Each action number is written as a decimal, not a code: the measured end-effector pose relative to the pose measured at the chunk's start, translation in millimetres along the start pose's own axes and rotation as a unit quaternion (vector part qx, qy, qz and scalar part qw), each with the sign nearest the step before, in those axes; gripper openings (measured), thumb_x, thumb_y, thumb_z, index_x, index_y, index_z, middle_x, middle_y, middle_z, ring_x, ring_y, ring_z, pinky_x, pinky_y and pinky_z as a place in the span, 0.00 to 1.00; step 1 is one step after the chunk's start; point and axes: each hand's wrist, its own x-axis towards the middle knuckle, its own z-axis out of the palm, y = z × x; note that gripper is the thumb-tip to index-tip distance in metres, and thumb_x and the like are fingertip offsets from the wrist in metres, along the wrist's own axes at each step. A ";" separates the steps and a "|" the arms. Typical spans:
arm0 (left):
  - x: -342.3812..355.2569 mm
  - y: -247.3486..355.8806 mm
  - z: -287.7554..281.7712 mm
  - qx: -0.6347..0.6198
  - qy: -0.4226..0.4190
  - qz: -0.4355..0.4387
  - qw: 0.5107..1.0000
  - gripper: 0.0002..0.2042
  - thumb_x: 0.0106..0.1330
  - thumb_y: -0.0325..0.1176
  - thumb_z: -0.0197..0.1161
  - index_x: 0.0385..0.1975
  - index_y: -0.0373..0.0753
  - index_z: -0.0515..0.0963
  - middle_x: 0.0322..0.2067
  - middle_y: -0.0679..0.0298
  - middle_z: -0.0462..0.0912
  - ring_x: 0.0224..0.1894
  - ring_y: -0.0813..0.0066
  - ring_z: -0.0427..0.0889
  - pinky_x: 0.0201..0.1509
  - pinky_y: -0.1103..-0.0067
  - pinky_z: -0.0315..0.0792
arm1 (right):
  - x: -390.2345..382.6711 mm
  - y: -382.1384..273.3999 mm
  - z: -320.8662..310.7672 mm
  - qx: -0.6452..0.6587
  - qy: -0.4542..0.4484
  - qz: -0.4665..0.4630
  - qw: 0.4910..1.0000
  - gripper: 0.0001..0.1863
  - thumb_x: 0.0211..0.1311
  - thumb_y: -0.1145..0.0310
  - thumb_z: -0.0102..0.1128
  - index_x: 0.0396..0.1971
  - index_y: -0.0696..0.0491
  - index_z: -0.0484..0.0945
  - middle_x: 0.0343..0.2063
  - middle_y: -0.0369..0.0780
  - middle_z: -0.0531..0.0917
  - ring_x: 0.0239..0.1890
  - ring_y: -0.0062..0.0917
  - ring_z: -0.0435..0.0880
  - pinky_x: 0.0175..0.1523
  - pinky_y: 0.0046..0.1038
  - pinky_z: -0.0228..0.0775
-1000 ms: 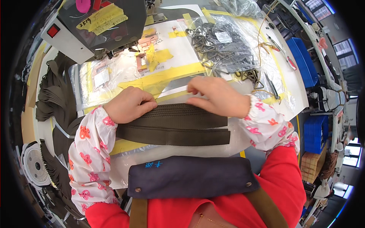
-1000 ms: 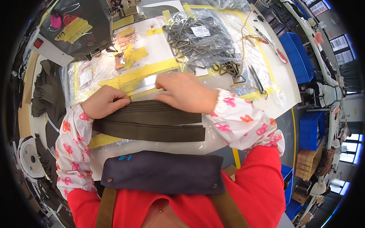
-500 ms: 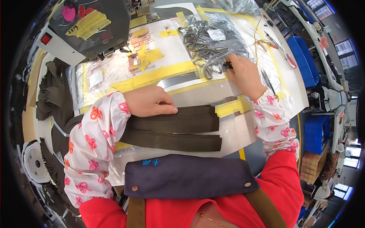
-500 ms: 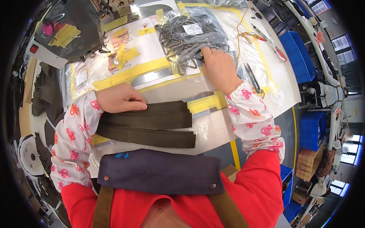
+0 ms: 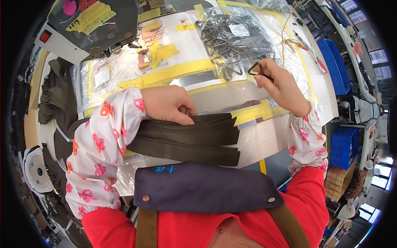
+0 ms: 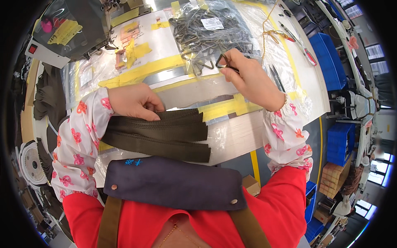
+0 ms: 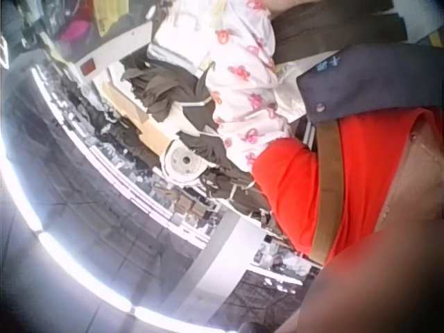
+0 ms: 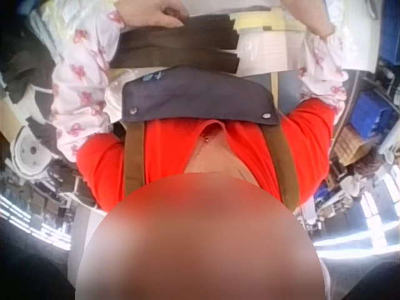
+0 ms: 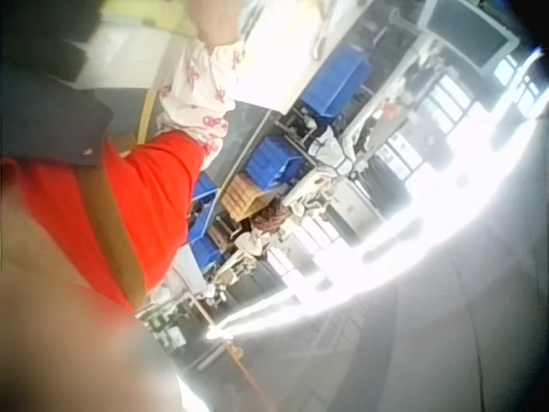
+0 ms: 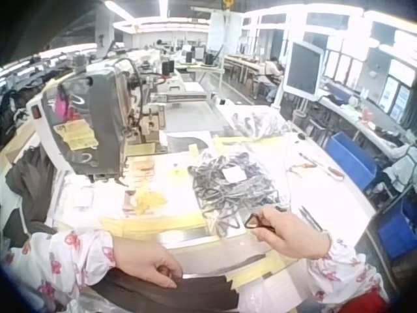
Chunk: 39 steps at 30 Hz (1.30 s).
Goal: Attaching metal clips and hardware to nylon straps using an industrial sewing machine.
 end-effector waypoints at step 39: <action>9.6 14.9 -1.9 0.190 0.531 0.077 0.822 0.08 0.58 0.35 0.57 0.23 0.38 0.75 0.13 0.58 0.74 0.17 0.59 0.75 0.20 0.71 0.66 | 52.8 -33.3 46.0 0.177 -0.055 0.031 0.982 0.16 0.59 0.73 0.50 0.46 0.59 0.62 0.16 0.32 0.72 0.20 0.12 0.69 0.26 0.17 0.61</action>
